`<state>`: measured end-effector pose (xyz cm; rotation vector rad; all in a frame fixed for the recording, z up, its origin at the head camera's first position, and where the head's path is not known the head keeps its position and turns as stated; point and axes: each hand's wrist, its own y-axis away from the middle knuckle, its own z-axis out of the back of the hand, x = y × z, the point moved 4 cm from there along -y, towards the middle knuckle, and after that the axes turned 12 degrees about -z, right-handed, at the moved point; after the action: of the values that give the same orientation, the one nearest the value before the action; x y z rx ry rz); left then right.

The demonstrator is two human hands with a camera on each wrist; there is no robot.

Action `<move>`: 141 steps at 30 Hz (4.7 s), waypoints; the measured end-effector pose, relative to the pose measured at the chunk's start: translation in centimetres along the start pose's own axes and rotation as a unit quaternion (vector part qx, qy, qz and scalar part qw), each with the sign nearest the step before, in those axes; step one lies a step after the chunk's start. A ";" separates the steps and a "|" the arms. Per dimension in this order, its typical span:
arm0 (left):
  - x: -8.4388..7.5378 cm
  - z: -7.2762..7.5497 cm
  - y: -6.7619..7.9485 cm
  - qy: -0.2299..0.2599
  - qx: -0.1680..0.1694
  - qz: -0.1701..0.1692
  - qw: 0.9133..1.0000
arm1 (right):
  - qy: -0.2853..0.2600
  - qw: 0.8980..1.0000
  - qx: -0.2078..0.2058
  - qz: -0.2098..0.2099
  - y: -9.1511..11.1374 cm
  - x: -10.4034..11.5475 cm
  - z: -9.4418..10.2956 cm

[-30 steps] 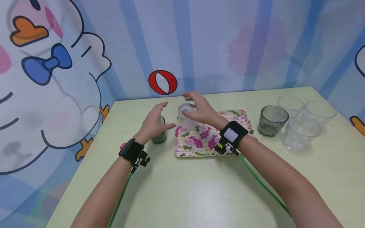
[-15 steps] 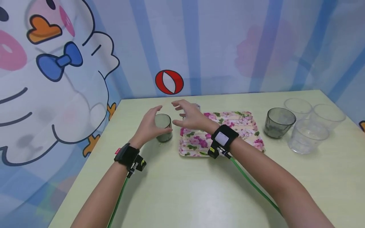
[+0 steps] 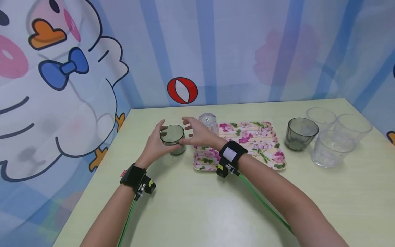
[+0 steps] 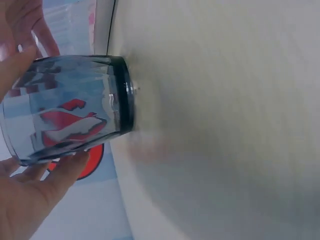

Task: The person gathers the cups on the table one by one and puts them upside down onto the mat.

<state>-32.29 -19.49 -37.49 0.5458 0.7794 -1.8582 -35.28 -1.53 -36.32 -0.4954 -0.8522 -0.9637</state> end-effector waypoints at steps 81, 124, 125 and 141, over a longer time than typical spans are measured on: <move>-3.8 1.4 0.9 0.130 -0.001 -0.006 0.991 | -0.015 0.997 -0.065 -0.038 4.3 2.3 2.5; -11.4 -1.7 1.5 0.168 0.011 -0.060 0.984 | -0.066 0.989 -0.130 -0.023 12.4 2.2 6.3; -11.5 -1.8 1.5 0.169 0.012 -0.060 0.984 | -0.065 0.989 -0.131 -0.020 12.5 2.1 6.3; -12.0 -2.8 1.8 0.176 0.021 -0.072 0.982 | -0.060 0.987 -0.148 -0.004 13.6 1.6 6.7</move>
<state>-25.89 -10.44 -31.84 0.8797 1.0365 -1.9388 -25.77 9.14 -31.11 -0.8116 -0.8220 -1.0826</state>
